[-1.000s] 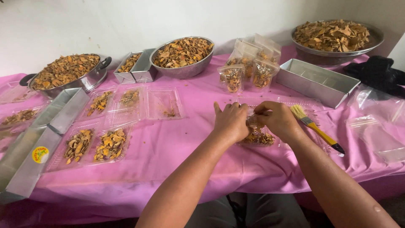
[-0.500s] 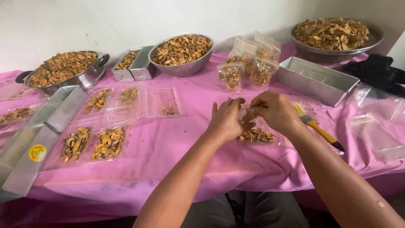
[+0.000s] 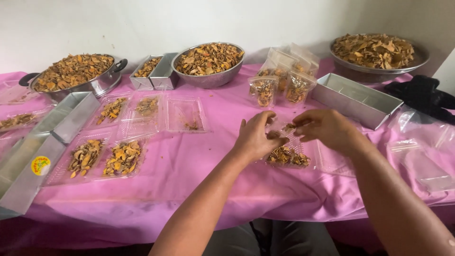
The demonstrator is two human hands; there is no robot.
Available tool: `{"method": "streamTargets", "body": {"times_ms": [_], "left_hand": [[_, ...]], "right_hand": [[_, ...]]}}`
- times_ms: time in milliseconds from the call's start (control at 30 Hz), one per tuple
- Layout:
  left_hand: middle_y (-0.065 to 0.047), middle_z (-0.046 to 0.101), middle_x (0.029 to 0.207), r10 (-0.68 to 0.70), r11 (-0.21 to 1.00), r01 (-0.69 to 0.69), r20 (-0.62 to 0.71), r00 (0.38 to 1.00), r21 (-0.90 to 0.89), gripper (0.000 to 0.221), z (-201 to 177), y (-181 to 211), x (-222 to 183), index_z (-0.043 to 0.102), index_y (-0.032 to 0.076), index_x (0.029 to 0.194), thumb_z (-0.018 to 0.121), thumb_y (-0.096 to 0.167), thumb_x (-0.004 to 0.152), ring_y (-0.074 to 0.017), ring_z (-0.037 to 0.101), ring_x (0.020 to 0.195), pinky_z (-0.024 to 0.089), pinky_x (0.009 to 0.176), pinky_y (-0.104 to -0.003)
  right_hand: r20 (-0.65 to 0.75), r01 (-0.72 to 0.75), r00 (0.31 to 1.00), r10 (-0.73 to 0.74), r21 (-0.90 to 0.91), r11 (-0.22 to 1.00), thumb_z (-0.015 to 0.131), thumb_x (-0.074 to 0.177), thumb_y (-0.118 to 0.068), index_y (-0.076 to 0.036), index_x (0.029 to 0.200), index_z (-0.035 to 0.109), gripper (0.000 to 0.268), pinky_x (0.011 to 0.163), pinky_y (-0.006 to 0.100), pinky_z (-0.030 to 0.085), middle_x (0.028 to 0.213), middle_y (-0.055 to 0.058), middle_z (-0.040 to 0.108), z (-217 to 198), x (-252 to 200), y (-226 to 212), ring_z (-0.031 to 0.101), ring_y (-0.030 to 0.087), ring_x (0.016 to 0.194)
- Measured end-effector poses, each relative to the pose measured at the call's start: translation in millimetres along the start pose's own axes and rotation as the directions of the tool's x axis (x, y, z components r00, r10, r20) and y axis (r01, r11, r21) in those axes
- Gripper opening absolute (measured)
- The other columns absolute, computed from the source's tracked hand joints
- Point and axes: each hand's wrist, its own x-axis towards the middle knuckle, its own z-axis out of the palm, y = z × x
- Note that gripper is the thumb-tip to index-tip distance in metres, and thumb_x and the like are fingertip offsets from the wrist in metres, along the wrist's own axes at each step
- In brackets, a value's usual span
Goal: Packing and arranging dried tea leaves into plastic containers using hands and a brush
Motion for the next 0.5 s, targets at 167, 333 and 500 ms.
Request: {"method": "streamTargets", "body": {"times_ms": [167,333,500], "left_hand": [[-0.012,0.068,0.122,0.027,0.999,-0.029,0.046,0.999,0.033,0.085,4.6,5.9,1.7,0.055,0.012,0.138,0.087,0.049,0.069,-0.0351,0.062,0.126,0.013,0.120,-0.072],[-0.013,0.068,0.122,0.044,0.997,-0.047,0.050,0.998,0.054,0.083,1.6,10.9,-3.1,0.055,0.010,0.137,0.087,0.049,0.070,-0.0370,0.062,0.126,0.015,0.119,-0.072],[-0.014,0.068,0.121,0.082,0.996,-0.082,0.024,0.996,0.035,0.082,4.2,13.7,-6.6,0.055,0.008,0.138,0.087,0.045,0.071,-0.0372,0.062,0.123,0.016,0.118,-0.075]], "right_hand": [[-0.034,0.095,0.995,-0.090,0.168,0.981,0.071,0.085,0.016,0.013,0.112,0.071,0.028,0.079,0.045,0.064,0.097,0.026,0.072,1.2,20.2,25.1,0.075,0.032,0.088],[-0.075,0.155,0.984,-0.160,-0.074,0.985,0.078,0.084,0.004,-0.004,0.103,0.081,0.021,0.082,0.035,0.063,0.094,0.016,0.078,6.2,9.9,0.8,0.076,0.023,0.090],[-0.120,0.212,0.961,-0.249,-0.254,0.943,0.078,0.087,-0.006,-0.015,0.102,0.084,0.019,0.084,0.031,0.061,0.098,0.008,0.082,9.0,1.4,-10.1,0.076,0.017,0.098]]}}
